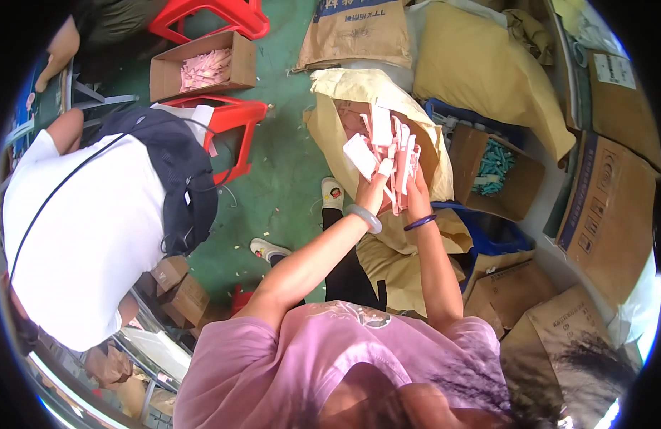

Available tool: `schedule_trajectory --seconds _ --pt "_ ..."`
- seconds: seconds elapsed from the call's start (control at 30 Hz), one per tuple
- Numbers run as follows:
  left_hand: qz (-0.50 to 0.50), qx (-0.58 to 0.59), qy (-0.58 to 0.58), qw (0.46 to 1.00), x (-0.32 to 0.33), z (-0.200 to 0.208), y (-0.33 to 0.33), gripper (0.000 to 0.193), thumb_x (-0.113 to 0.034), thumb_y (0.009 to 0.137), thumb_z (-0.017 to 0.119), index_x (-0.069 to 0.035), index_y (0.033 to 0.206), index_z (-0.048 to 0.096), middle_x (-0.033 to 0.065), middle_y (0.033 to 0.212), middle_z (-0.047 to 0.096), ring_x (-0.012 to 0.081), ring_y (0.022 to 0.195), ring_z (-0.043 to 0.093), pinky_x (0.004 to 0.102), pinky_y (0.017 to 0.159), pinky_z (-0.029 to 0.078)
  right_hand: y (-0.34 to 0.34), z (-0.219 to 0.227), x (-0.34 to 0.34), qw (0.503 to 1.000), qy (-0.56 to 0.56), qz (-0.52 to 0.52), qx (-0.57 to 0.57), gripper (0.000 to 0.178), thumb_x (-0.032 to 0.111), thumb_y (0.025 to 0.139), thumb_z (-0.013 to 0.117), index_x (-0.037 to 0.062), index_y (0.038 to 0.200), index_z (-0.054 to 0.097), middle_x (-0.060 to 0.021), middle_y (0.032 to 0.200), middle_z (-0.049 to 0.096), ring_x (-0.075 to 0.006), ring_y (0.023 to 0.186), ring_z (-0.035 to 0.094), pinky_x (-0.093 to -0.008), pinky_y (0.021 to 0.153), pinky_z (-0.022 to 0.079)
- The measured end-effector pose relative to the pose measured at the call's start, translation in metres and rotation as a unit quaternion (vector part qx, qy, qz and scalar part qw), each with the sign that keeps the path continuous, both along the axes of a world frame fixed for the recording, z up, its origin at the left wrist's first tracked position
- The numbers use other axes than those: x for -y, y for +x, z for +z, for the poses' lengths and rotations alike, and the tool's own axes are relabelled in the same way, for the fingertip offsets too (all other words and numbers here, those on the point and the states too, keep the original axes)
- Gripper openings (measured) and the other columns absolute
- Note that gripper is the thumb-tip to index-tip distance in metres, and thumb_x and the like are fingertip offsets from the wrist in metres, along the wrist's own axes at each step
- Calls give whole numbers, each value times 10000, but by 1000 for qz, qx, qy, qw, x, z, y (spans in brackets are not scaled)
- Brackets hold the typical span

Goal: The person sticks adhesive strips onto plastic parts and assembles components by hand and with a small tool. Afterwards, the person retrieves additional plastic parts from a bag, lines them up on the table, and gets another pack of adhesive strips from an upper shelf.

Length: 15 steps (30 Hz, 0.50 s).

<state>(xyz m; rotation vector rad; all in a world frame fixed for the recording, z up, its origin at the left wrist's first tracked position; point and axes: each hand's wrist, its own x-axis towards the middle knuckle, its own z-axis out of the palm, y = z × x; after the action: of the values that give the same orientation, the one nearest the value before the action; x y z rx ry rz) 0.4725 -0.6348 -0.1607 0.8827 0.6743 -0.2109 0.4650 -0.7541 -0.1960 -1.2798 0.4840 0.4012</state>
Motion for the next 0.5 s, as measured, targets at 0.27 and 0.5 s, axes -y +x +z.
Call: schedule_trajectory --seconds 0.27,0.5 --pt "-72 60 -8 996 5 -2 -32 474 -246 934 525 -8 1333 427 64 1316 475 159 1185 462 290 997 363 -38 8 6 999 -19 -18 45 540 183 943 476 21 1421 284 -87 1353 431 -174 1194 454 -295 994 370" --pt "-30 135 58 989 -28 81 -85 551 -226 897 581 31 1331 360 118 1314 476 199 1210 462 318 1002 371 -85 72 -22 991 37 -17 124 554 132 906 465 28 1416 275 -87 1329 454 -179 1154 496 -299 916 439"
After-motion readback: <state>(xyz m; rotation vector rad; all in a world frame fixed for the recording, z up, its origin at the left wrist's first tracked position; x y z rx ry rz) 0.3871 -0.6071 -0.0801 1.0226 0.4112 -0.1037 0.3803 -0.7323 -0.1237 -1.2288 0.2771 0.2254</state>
